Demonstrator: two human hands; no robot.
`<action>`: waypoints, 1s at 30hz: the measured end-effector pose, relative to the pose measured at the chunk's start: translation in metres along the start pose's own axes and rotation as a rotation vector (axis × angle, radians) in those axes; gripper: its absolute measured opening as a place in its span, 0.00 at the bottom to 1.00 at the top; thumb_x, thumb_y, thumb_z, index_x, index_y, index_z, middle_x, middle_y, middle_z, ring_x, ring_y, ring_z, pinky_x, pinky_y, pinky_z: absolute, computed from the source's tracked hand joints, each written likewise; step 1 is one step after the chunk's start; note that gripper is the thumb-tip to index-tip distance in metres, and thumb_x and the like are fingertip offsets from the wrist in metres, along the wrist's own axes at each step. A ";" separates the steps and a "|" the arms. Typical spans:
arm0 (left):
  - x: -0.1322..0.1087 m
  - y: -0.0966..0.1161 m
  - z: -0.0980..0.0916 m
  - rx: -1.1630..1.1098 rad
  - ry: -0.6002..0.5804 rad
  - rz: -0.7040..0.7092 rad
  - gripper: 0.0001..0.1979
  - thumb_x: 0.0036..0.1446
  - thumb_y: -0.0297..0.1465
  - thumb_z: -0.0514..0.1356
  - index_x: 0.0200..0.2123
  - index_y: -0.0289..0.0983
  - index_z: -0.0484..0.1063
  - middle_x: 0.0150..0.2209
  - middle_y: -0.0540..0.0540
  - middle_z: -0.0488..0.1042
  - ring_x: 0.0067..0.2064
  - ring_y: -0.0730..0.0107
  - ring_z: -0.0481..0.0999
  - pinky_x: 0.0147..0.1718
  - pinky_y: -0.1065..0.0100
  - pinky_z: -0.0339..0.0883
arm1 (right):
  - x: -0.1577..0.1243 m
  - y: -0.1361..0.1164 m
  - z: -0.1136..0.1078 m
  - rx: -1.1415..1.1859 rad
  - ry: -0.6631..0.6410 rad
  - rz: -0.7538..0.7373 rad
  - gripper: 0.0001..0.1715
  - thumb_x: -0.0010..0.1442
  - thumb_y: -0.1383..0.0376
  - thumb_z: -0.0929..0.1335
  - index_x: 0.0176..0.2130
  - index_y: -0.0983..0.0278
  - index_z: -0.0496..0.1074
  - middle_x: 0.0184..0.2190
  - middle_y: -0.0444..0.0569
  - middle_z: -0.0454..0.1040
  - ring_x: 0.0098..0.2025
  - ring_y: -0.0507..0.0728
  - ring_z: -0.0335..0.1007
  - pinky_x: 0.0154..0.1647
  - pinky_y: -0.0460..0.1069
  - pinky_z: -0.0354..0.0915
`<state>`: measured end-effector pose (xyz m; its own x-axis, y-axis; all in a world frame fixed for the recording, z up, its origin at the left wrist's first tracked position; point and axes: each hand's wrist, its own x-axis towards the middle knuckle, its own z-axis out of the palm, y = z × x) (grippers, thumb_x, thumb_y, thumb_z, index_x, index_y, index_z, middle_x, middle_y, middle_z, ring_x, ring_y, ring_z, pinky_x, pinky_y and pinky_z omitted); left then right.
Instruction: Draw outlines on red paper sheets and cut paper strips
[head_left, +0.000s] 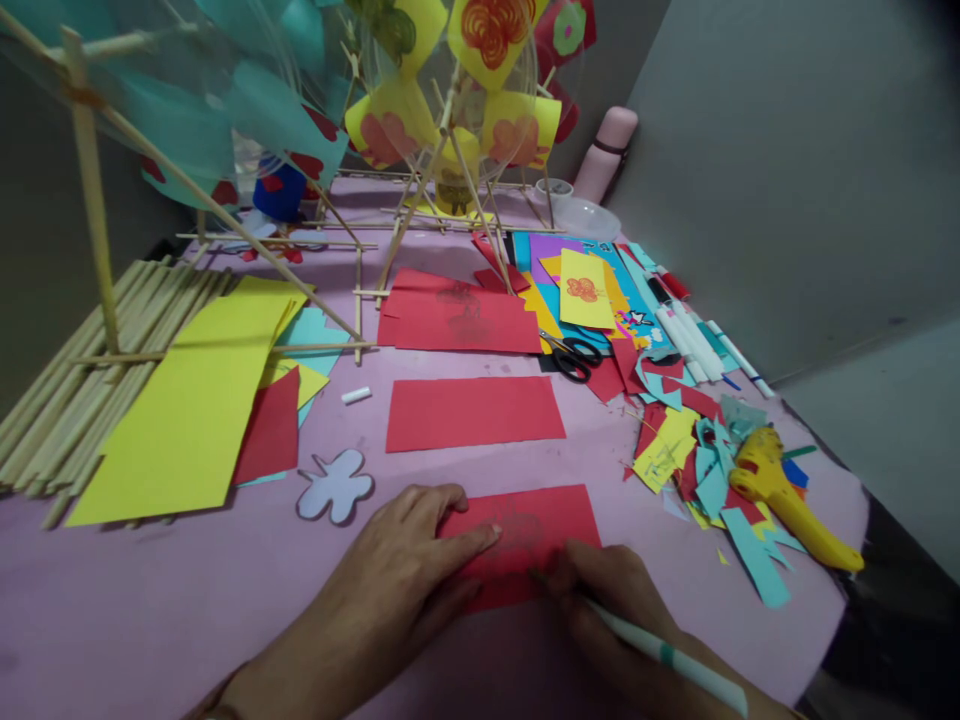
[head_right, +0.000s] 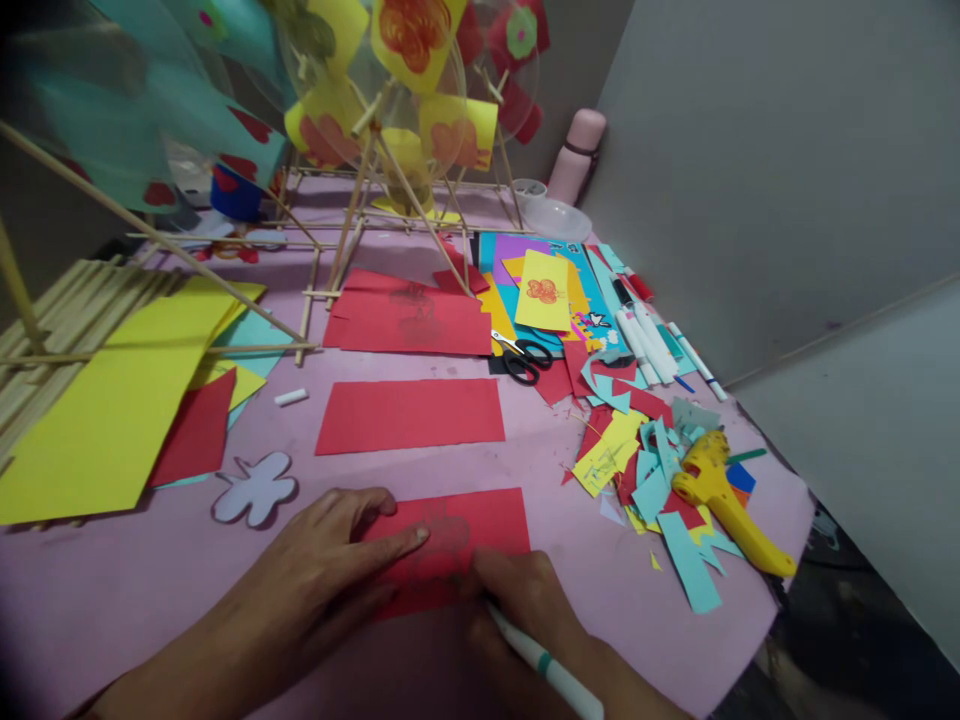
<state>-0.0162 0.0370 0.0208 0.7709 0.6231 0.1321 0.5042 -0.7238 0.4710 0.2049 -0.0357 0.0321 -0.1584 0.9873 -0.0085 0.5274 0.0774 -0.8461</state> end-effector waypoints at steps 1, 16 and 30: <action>0.000 0.000 0.000 0.000 -0.002 -0.001 0.19 0.59 0.31 0.57 0.54 0.49 0.66 0.50 0.42 0.66 0.46 0.57 0.66 0.41 0.56 0.65 | 0.000 0.000 0.000 0.000 -0.005 0.007 0.08 0.46 0.74 0.59 0.22 0.60 0.56 0.16 0.35 0.55 0.17 0.47 0.50 0.18 0.42 0.48; 0.000 -0.001 0.001 -0.047 -0.048 -0.023 0.20 0.61 0.31 0.56 0.56 0.50 0.64 0.51 0.41 0.64 0.48 0.54 0.64 0.42 0.53 0.62 | 0.006 -0.006 0.004 -0.004 0.009 -0.070 0.09 0.48 0.74 0.59 0.22 0.61 0.58 0.18 0.37 0.62 0.19 0.48 0.55 0.20 0.43 0.52; 0.000 0.000 -0.001 -0.060 -0.055 -0.033 0.21 0.60 0.30 0.56 0.56 0.51 0.62 0.51 0.42 0.63 0.48 0.54 0.63 0.42 0.53 0.62 | -0.003 0.008 0.001 0.064 0.072 -0.002 0.09 0.49 0.74 0.58 0.24 0.60 0.55 0.17 0.35 0.51 0.18 0.48 0.46 0.19 0.43 0.46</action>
<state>-0.0168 0.0369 0.0216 0.7754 0.6277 0.0683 0.5067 -0.6831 0.5260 0.2088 -0.0383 0.0253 -0.0981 0.9947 0.0295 0.4721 0.0726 -0.8785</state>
